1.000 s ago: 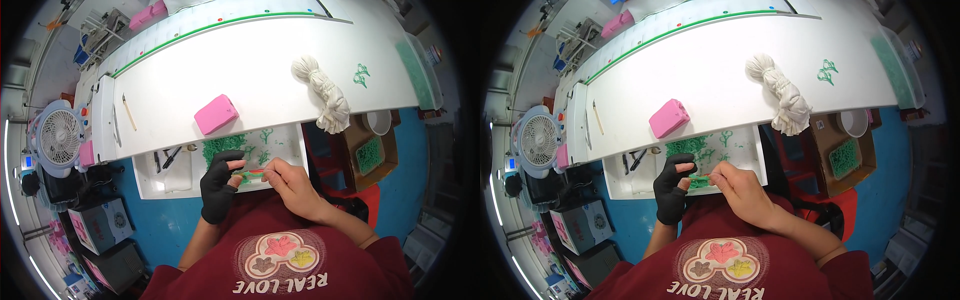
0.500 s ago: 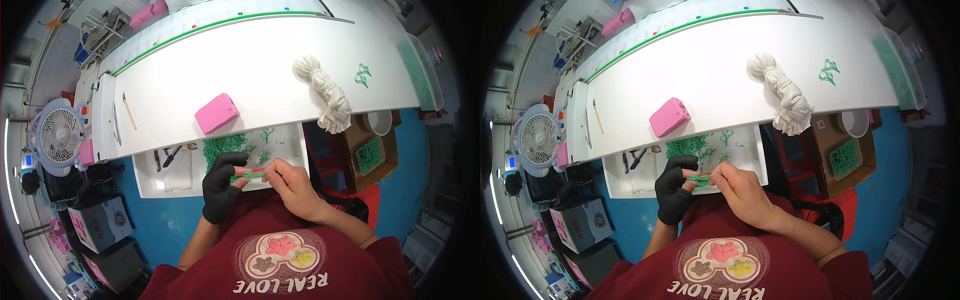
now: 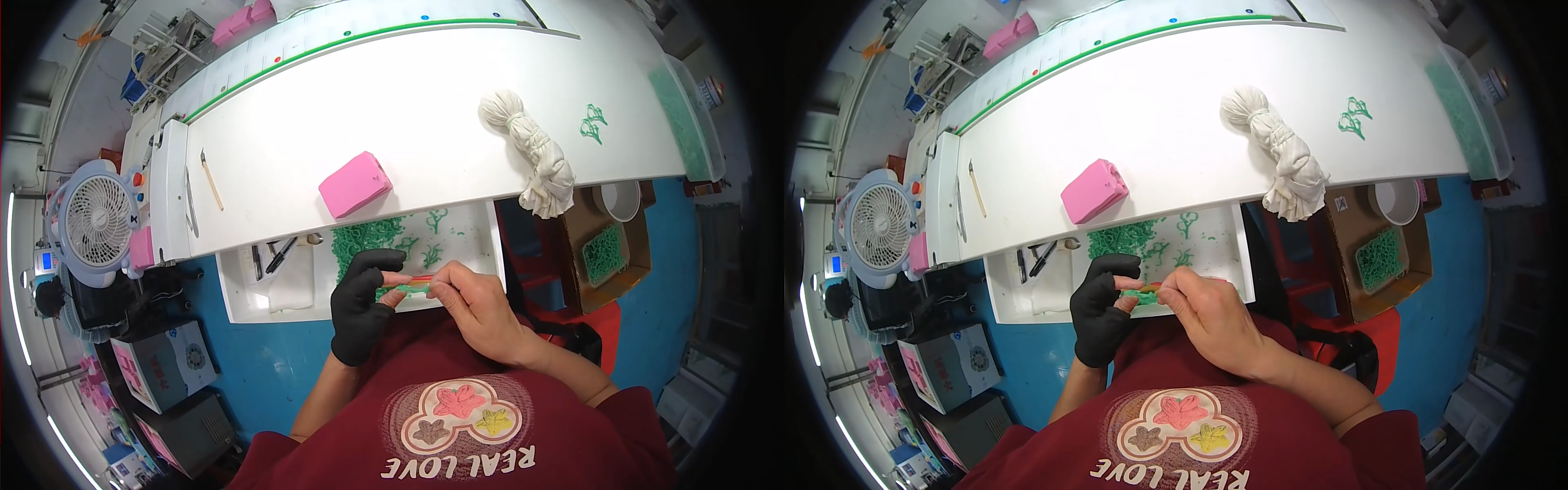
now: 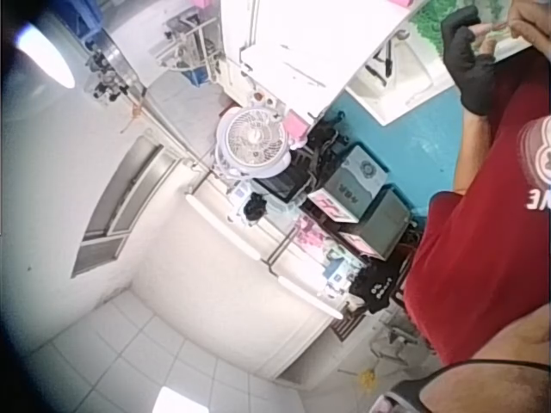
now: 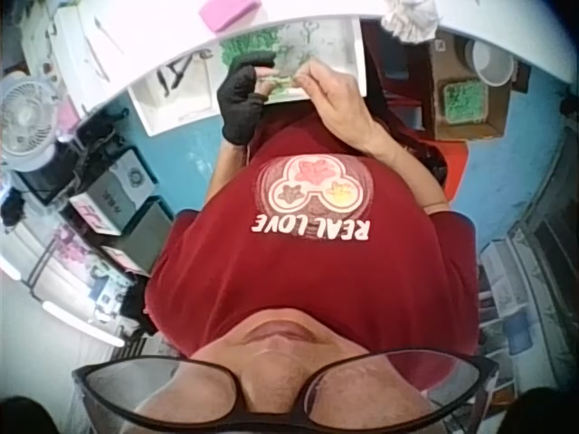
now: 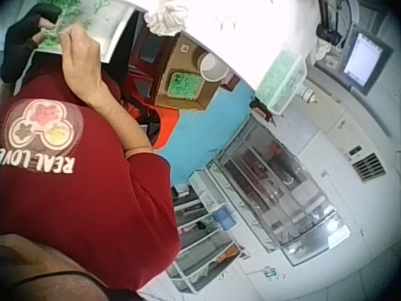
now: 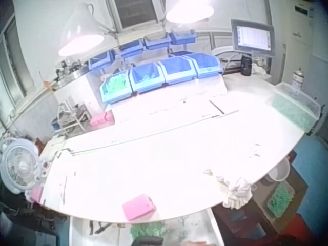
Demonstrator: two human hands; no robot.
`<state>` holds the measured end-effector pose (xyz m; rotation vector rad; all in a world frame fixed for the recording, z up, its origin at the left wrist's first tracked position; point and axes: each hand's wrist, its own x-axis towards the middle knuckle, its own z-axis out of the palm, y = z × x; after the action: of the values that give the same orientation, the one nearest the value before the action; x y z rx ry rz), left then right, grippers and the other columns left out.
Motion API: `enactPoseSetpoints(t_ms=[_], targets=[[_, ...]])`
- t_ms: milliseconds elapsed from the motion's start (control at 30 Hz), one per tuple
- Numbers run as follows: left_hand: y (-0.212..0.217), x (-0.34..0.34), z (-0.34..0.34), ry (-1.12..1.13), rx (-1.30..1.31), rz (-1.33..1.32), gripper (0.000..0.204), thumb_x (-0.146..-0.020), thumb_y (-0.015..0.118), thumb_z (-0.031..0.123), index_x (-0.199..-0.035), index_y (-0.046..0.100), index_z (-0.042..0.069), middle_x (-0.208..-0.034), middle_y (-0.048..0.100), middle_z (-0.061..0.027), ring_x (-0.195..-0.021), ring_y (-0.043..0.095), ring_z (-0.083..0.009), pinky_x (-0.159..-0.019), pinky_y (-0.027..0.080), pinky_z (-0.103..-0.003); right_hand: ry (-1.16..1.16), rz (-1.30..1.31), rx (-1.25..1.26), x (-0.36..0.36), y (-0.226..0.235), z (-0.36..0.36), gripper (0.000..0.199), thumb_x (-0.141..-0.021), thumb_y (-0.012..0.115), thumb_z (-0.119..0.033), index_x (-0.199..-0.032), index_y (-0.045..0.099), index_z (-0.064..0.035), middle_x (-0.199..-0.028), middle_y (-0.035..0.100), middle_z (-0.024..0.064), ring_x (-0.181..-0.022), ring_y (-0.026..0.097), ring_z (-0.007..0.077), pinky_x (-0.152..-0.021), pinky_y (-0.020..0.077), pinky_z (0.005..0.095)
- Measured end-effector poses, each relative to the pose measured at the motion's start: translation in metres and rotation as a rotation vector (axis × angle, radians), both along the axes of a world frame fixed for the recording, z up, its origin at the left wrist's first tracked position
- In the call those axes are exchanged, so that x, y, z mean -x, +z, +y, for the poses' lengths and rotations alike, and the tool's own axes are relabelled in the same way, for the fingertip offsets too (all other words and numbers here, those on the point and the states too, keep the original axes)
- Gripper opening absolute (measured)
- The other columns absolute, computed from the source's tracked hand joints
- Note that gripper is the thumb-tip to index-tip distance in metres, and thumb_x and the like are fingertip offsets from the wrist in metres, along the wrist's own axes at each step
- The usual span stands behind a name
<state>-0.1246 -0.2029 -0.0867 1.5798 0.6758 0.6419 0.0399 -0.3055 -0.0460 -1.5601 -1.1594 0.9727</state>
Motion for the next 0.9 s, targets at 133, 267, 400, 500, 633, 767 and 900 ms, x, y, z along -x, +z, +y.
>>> enactPoseSetpoints(t_ms=[133, 267, 400, 500, 633, 767, 900], targets=[[0.0, 0.0, 0.0, -0.016, -0.001, -0.016, 0.019, -0.077, 0.066, -0.003, -0.095, 0.068, 0.0, -0.113, 0.056, -0.0121, -0.105, 0.055, -0.0206, -0.092, 0.042, -0.033, -0.005, -0.006, -0.02, 0.001, -0.002, 0.0, 0.014, -0.096, 0.052, -0.012, -0.09, 0.053, 0.0005, -0.072, 0.06, 0.0155, -0.066, 0.061, 0.0333, -0.057, 0.0438, 0.0396], [0.0, 0.001, 0.0, -0.031, 0.041, -0.016, 0.023, -0.076, 0.066, -0.002, -0.099, 0.066, 0.0, -0.115, 0.055, -0.0123, -0.107, 0.054, -0.0212, -0.094, 0.041, -0.034, -0.006, -0.012, -0.018, 0.001, -0.003, 0.0, 0.014, -0.096, 0.051, -0.012, -0.09, 0.053, 0.0006, -0.072, 0.06, 0.0155, -0.066, 0.061, 0.0338, -0.058, 0.044, 0.0399], [0.002, 0.0, 0.001, -0.049, 0.027, -0.026, 0.025, -0.075, 0.067, -0.001, -0.1, 0.066, 0.0, -0.115, 0.055, -0.0127, -0.107, 0.054, -0.0217, -0.095, 0.041, -0.034, -0.008, -0.022, -0.014, 0.001, -0.003, 0.0, 0.014, -0.096, 0.051, -0.012, -0.09, 0.053, 0.0006, -0.072, 0.06, 0.0158, -0.066, 0.061, 0.0347, -0.058, 0.0438, 0.0406], [0.001, 0.001, 0.002, -0.063, -0.003, -0.03, 0.023, -0.077, 0.067, 0.001, -0.1, 0.066, 0.0, -0.114, 0.056, -0.013, -0.106, 0.055, -0.0219, -0.094, 0.041, -0.034, -0.011, -0.023, -0.012, 0.001, -0.004, 0.0, 0.014, -0.096, 0.051, -0.012, -0.09, 0.052, 0.0005, -0.071, 0.059, 0.0162, -0.066, 0.06, 0.0353, -0.058, 0.0434, 0.0413], [0.001, 0.001, 0.002, -0.044, -0.011, -0.027, 0.021, -0.08, 0.067, 0.005, -0.101, 0.066, 0.0, -0.113, 0.057, -0.013, -0.105, 0.055, -0.0217, -0.093, 0.042, -0.034, 0.002, -0.032, 0.028, 0.001, -0.006, -0.001, 0.015, -0.096, 0.051, -0.013, -0.09, 0.052, 0.0004, -0.07, 0.059, 0.0166, -0.065, 0.059, 0.0358, -0.058, 0.0431, 0.0421], [-0.001, 0.002, 0.002, -0.043, -0.023, -0.021, 0.019, -0.081, 0.068, 0.007, -0.098, 0.066, -0.001, -0.114, 0.057, -0.0136, -0.106, 0.055, -0.0214, -0.093, 0.042, -0.034, 0.002, -0.022, 0.027, 0.002, -0.006, -0.002, 0.015, -0.096, 0.052, -0.013, -0.09, 0.052, 0.0004, -0.069, 0.058, 0.0167, -0.065, 0.059, 0.0357, -0.058, 0.0428, 0.0423], [0.01, -0.01, -0.006, 0.13, 0.165, -0.131, 0.017, -0.081, 0.068, 0.008, -0.095, 0.067, -0.001, -0.116, 0.056, -0.0143, -0.107, 0.054, -0.0215, -0.093, 0.042, -0.034, -0.047, -0.021, 0.08, 0.003, -0.006, -0.002, 0.014, -0.095, 0.054, -0.013, -0.091, 0.053, 0.0001, -0.071, 0.059, 0.0156, -0.065, 0.06, 0.0343, -0.058, 0.0438, 0.0414]])
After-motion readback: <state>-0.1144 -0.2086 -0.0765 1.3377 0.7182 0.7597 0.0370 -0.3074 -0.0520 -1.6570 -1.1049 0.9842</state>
